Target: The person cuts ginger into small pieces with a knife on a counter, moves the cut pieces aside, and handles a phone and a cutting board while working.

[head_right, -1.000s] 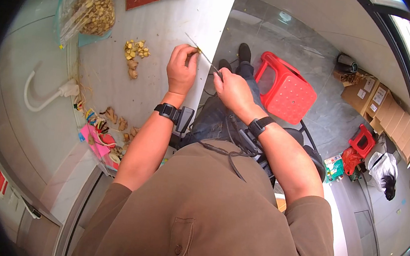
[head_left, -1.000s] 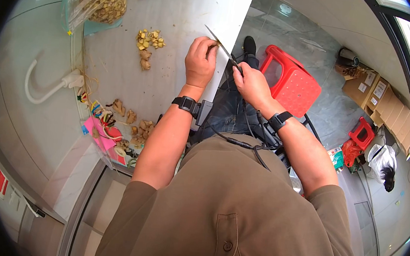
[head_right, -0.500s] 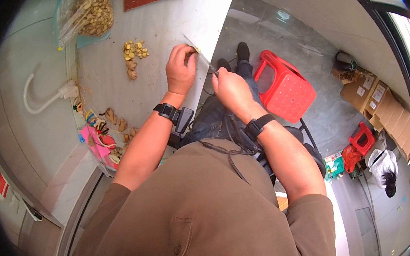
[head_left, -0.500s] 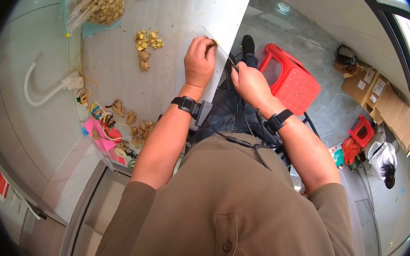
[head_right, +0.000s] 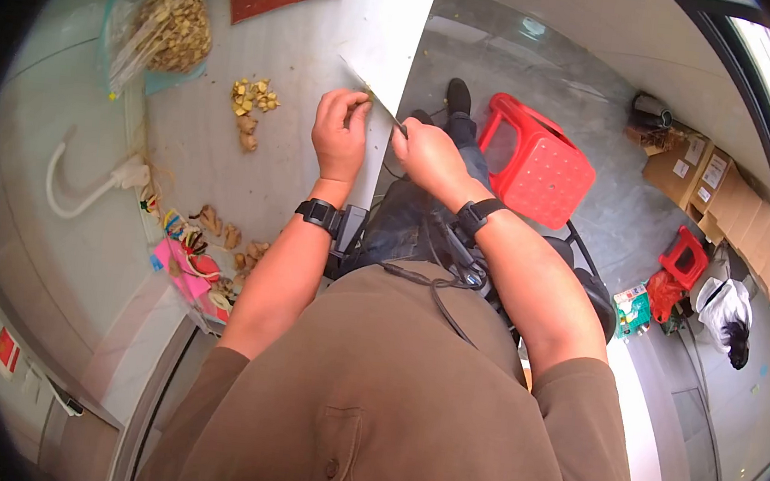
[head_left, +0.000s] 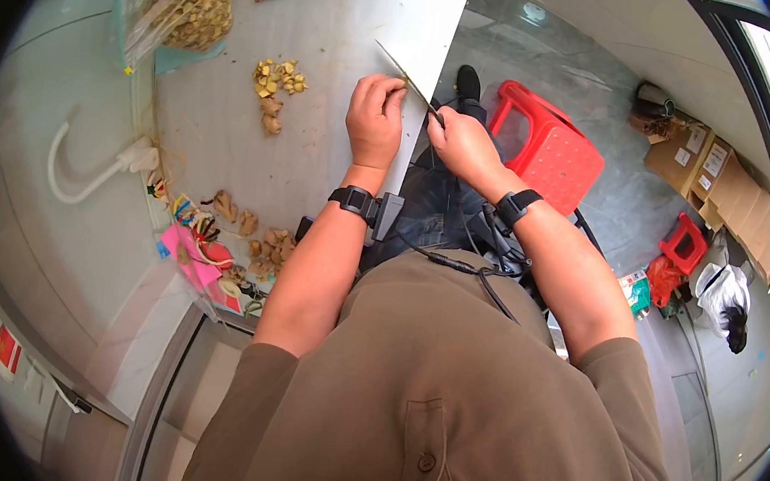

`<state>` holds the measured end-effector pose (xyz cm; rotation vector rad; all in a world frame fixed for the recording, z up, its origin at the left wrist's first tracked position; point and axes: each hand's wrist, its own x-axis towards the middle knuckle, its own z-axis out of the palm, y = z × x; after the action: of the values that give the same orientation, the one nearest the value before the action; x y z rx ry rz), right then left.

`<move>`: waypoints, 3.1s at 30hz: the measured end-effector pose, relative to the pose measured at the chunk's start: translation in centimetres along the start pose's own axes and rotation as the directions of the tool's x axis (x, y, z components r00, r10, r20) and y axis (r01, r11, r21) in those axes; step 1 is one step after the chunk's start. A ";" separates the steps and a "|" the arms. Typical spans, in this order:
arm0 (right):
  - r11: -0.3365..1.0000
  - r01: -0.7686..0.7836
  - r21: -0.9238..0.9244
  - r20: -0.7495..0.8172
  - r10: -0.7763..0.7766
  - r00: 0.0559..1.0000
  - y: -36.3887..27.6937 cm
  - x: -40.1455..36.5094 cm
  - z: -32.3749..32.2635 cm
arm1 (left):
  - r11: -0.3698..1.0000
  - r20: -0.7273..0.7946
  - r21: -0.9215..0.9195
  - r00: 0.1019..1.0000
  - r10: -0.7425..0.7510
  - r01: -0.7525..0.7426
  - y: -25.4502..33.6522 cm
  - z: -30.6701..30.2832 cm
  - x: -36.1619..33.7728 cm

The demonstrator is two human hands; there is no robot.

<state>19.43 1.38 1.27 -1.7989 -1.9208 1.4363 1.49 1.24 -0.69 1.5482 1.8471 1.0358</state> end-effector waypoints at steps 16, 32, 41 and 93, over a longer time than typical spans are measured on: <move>0.997 -0.024 0.067 0.032 0.022 0.999 0.8 -2.6 -1.2 | 0.999 -0.020 -0.037 1.000 -0.019 0.018 0.7 0.2 0.4; 1.000 0.004 0.002 0.067 -0.004 0.998 0.0 -1.3 -0.6 | 1.000 0.036 -0.022 0.999 0.000 0.000 0.6 -0.6 1.2; 0.994 -0.039 0.102 0.039 0.035 0.999 -0.4 0.7 0.1 | 0.999 0.045 -0.051 0.999 0.005 -0.002 0.2 -0.5 1.0; 0.995 -0.092 -0.039 0.159 0.097 0.982 0.1 -0.3 0.9 | 0.998 0.099 0.027 0.994 0.051 -0.054 -0.1 -1.0 0.6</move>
<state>19.01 0.66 0.81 -1.8639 -1.9664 1.6382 0.47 1.59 -0.12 1.6429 1.7713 0.9419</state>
